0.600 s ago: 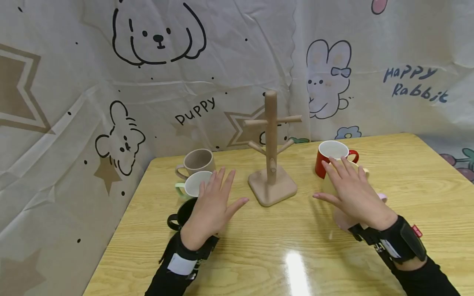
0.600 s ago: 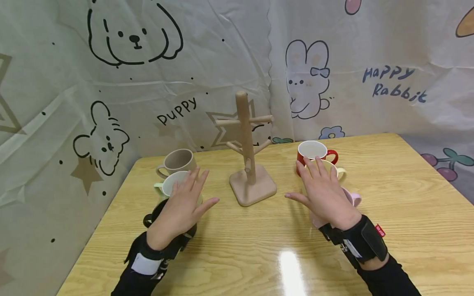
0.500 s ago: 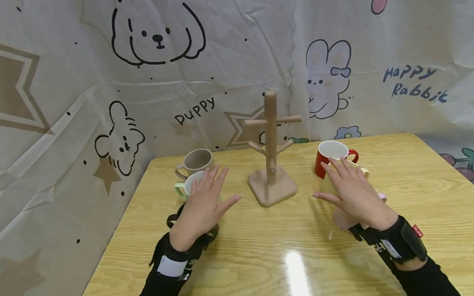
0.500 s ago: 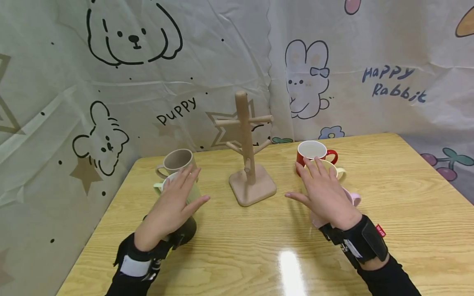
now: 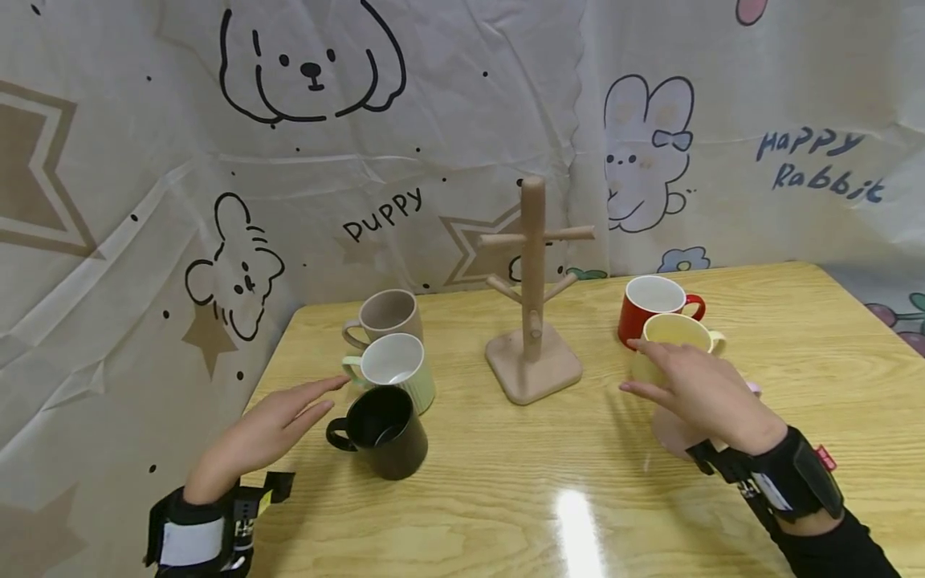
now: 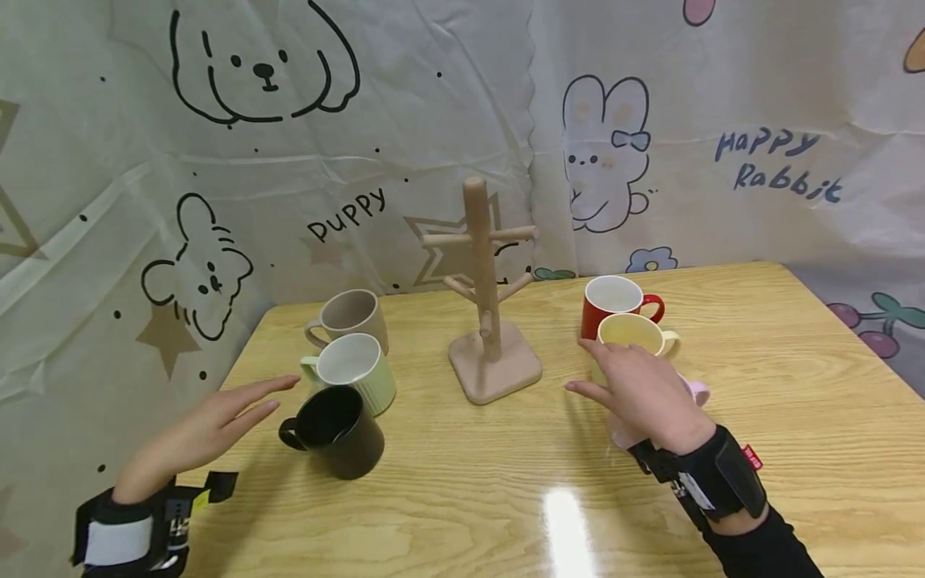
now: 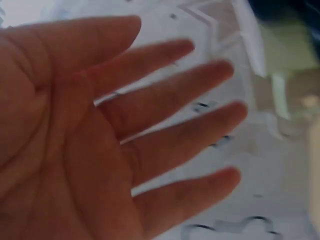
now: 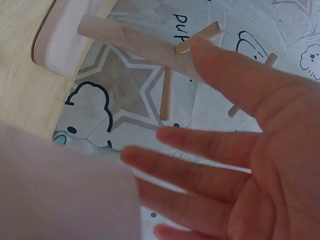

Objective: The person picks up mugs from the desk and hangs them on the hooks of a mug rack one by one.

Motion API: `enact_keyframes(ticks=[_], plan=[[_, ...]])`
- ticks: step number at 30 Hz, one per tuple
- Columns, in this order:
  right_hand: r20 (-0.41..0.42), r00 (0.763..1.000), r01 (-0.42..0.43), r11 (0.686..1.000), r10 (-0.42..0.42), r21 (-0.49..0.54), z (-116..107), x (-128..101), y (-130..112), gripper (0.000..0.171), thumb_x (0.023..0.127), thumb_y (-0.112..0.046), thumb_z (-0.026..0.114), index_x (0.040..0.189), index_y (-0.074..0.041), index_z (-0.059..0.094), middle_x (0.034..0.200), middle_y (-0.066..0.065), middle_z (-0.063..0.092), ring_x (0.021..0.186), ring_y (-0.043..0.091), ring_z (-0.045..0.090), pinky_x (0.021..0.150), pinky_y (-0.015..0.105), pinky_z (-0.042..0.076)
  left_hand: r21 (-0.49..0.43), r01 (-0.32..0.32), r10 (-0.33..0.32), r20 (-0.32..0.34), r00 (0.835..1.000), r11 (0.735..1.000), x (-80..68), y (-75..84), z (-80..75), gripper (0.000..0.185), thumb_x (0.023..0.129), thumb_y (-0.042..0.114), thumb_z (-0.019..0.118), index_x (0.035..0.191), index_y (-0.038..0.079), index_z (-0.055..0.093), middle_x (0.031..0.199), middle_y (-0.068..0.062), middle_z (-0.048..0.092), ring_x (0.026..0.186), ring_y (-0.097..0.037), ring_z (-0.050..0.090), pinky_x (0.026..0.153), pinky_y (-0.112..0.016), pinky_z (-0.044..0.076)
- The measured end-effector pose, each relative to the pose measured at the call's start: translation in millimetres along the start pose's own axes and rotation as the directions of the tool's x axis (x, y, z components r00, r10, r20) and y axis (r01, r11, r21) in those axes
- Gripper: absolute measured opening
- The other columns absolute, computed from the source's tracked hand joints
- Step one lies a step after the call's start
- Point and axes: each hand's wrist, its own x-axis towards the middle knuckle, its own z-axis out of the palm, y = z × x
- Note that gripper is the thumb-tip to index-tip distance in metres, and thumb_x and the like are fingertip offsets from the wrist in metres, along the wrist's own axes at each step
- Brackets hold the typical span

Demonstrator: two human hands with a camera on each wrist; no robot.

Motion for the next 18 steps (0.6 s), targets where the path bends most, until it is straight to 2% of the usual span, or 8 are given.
enact_keyframes(ticks=[2, 4, 7, 9, 13, 16, 18], plan=[[0.009, 1.0, 0.011, 1.0, -0.011, 0.01, 0, 0, 0, 0.055, 0.085, -0.04, 0.062, 0.127, -0.005, 0.053, 0.108, 0.02, 0.065, 0.094, 0.035, 0.062, 0.057, 0.039, 0.051, -0.007, -0.026, 0.026, 0.053, 0.998, 1.0, -2.2, -13.8, 2.8, 0.04, 0.097, 0.019, 0.046, 0.132, 0.0, 0.046, 0.131, -0.019, 0.052, 0.118, -0.037, 0.05, 0.093, -0.049, 0.043], [0.004, 0.999, 0.032, 0.999, -0.032, 0.018, 1, 0, -1, 0.053, 0.085, -0.039, 0.062, 0.126, -0.006, 0.054, 0.106, 0.017, 0.066, 0.092, 0.034, 0.063, 0.056, 0.037, 0.051, -0.01, -0.04, 0.041, 0.09, 0.995, 0.999, -2.6, -24.2, 7.9, 0.04, 0.094, 0.02, 0.051, 0.128, -0.001, 0.05, 0.126, -0.018, 0.056, 0.115, -0.037, 0.053, 0.091, -0.048, 0.045], [0.0, 0.999, 0.05, 0.998, -0.05, 0.022, 2, 1, -1, 0.051, 0.085, -0.038, 0.063, 0.124, -0.006, 0.056, 0.105, 0.015, 0.067, 0.089, 0.033, 0.064, 0.056, 0.037, 0.051, -0.007, -0.028, 0.029, 0.116, 0.993, 1.0, -0.5, -33.3, 17.2, 0.037, 0.089, 0.022, 0.06, 0.119, 0.0, 0.057, 0.117, -0.015, 0.062, 0.107, -0.035, 0.058, 0.087, -0.046, 0.048], [0.005, 0.999, 0.049, 0.999, -0.049, 0.024, 3, 1, -1, 0.051, 0.084, -0.037, 0.064, 0.124, -0.006, 0.056, 0.105, 0.014, 0.067, 0.088, 0.033, 0.063, 0.054, 0.035, 0.051, -0.01, -0.017, 0.018, 0.102, 0.995, 1.0, 3.2, -35.1, 23.0, 0.029, 0.085, 0.019, 0.064, 0.109, 0.002, 0.061, 0.107, -0.013, 0.066, 0.1, -0.033, 0.062, 0.083, -0.044, 0.05], [0.037, 0.999, 0.025, 0.999, -0.026, 0.025, 3, 1, -1, 0.052, 0.084, -0.036, 0.064, 0.125, -0.006, 0.055, 0.105, 0.014, 0.068, 0.088, 0.033, 0.063, 0.053, 0.033, 0.049, 0.018, -0.045, 0.043, 0.077, 0.996, 0.999, 13.1, -35.8, 30.0, 0.013, 0.08, 0.009, 0.068, 0.093, 0.006, 0.066, 0.089, -0.003, 0.068, 0.083, -0.022, 0.065, 0.073, -0.035, 0.053], [0.052, 0.999, 0.014, 1.0, -0.016, 0.026, 3, 0, 0, 0.052, 0.083, -0.036, 0.065, 0.125, -0.007, 0.055, 0.106, 0.014, 0.067, 0.091, 0.034, 0.062, 0.052, 0.031, 0.048, 0.039, -0.106, 0.102, 0.094, 0.99, 0.994, 17.8, -35.3, 29.9, 0.007, 0.078, 0.006, 0.069, 0.084, 0.009, 0.066, 0.08, 0.002, 0.067, 0.075, -0.012, 0.064, 0.065, -0.028, 0.05], [0.055, 0.998, 0.013, 1.0, -0.014, 0.025, 3, 0, 0, 0.052, 0.083, -0.037, 0.065, 0.125, -0.007, 0.055, 0.108, 0.014, 0.067, 0.092, 0.035, 0.062, 0.052, 0.03, 0.048, 0.037, -0.117, 0.112, 0.113, 0.987, 0.992, 19.2, -32.6, 28.3, 0.005, 0.079, 0.007, 0.068, 0.083, 0.009, 0.066, 0.079, 0.004, 0.067, 0.073, -0.008, 0.062, 0.063, -0.026, 0.05]])
